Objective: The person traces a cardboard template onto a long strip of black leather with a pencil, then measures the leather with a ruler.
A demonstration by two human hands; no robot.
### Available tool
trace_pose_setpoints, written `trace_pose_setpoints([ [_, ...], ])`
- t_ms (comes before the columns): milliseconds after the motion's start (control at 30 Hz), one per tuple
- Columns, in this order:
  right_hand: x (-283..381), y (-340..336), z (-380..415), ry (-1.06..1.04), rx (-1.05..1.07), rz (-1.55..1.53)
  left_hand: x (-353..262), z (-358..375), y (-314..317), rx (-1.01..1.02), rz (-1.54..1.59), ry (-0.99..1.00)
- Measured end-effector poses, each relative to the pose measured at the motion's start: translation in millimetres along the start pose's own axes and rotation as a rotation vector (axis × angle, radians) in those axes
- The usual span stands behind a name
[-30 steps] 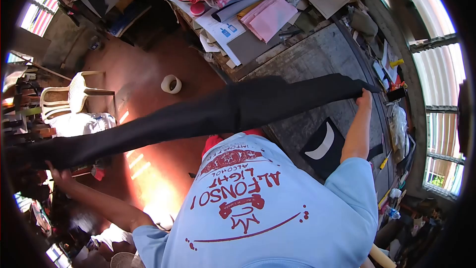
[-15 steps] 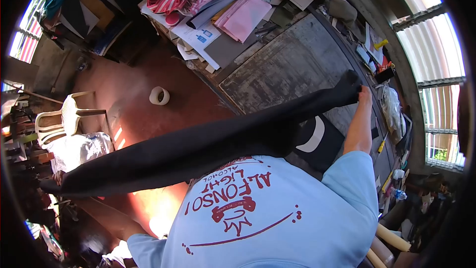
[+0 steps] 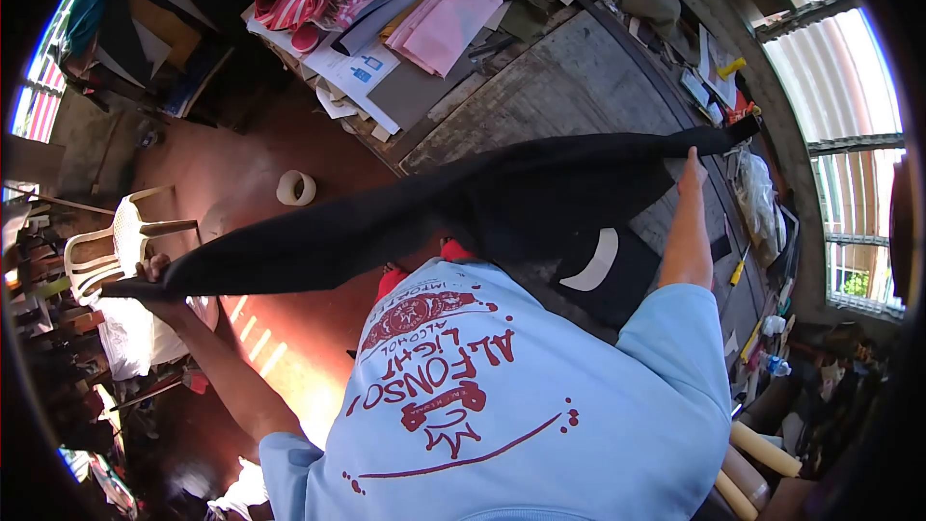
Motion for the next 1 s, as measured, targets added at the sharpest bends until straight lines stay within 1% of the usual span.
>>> trace_pose_setpoints([
  [33, -6.6, 8.0, 7.3, -0.06, -0.124, 0.259, 8.4, -10.5, -7.1, 0.076, -0.013, -0.004],
  [67, -0.2, 11.0, 30.4, -0.277, -0.171, 0.245, 16.7, -21.2, -15.1, 0.151, -0.025, -0.007],
  [100, 10.5, 11.7, 66.4, -0.497, -0.218, 0.225, 19.0, -27.2, -18.2, 0.267, 0.081, -0.038],
  [133, 31.5, 4.5, 116.1, -0.721, -0.264, 0.2, 18.4, -28.8, -18.0, 0.262, 0.113, -0.023],
  [167, 61.7, -8.2, 174.9, -0.954, -0.103, 0.058, 17.7, -29.8, -17.1, 0.258, 0.145, -0.008],
  [200, 72.9, 3.3, 206.9, -1.16, 0.119, 0.094, 14.1, -31.8, -15.0, 0.137, 0.096, 0.051],
  [233, 89.0, 3.1, 248.6, -1.193, 0.445, 0.06, 11.4, -31.9, -15.2, 0.016, 0.046, 0.109],
  [267, 94.6, 14.9, 275.5, -1.332, 0.589, 0.056, 10.3, -37.4, -16.8, 0.074, 0.086, 0.049],
  [300, 100.6, 21.9, 302.5, -1.4, 0.742, 0.053, 9.1, -43.1, -19.1, 0.128, 0.123, -0.014],
  [333, 109.7, 24.2, 331.1, -1.49, 0.834, 0.053, 12.5, -29.9, -4.1, 0.051, 0.129, -0.025],
  [367, 113.1, 32.6, 351.7, -1.511, 0.937, 0.089, 9.9, -23.6, 4.0, -0.03, 0.132, -0.029],
  [433, 116.4, 52.5, 388.3, -1.549, 1.142, 0.152, 5.9, -55.5, -15.8, 0.086, 0.142, -0.099],
  [500, 107.2, 67.4, 407.3, -1.478, 1.279, 0.293, 6.2, -62.7, -10.4, 0.117, 0.119, -0.084],
  [533, 100.9, 70.6, 413.7, -1.435, 1.34, 0.369, 7.9, -62.8, -4.2, 0.074, 0.105, -0.067],
  [567, 98.8, 68.2, 415.8, -1.478, 1.285, 0.393, 9.9, -61.9, 1.5, 0.033, 0.097, -0.053],
  [633, 99.1, 50.9, 417.3, -1.57, 1.156, 0.437, 17.8, -71.4, 4.6, 0.154, 0.127, -0.12],
  [700, 88.9, 2.9, 432.4, -1.794, 0.828, 0.129, 26.4, -80.4, 5.1, 0.234, 0.129, -0.19],
  [733, 65.1, -8.2, 433.0, -1.797, 0.694, 0.182, 32.6, -82.5, 5.0, 0.294, 0.149, -0.208],
  [767, 39.7, -13.7, 433.6, -1.795, 0.558, 0.233, 42.2, -77.6, 14.6, 0.306, 0.226, -0.234],
  [833, -6.1, -16.2, 436.7, -1.729, 0.476, 0.396, 60.5, -95.0, 8.2, 0.445, 0.415, -0.394],
  [867, -16.0, -17.4, 438.8, -1.695, 0.438, 0.484, 66.9, -97.2, 7.5, 0.422, 0.478, -0.459],
  [900, -12.2, -14.1, 442.6, -1.659, 0.465, 0.547, 75.2, -98.7, 10.6, 0.403, 0.547, -0.522],
  [933, -6.7, -13.5, 448.1, -1.614, 0.49, 0.609, 79.5, -104.4, 12.6, 0.384, 0.559, -0.514],
  [967, -3.1, -15.7, 453.4, -1.56, 0.512, 0.673, 82.0, -114.4, 15.6, 0.426, 0.573, -0.528],
  [1000, 6.8, -20.6, 460.8, -1.486, 0.628, 0.749, 87.7, -127.4, 17.1, 0.472, 0.59, -0.542],
])
Point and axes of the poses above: each hand's wrist, its own z-axis away from the middle knuckle, its own y-axis out of the palm, x = y × z, the point moved 4 cm from there along -z, towards the middle knuckle, and after that the axes turned 10 degrees about -x, right-handed, at the moved point
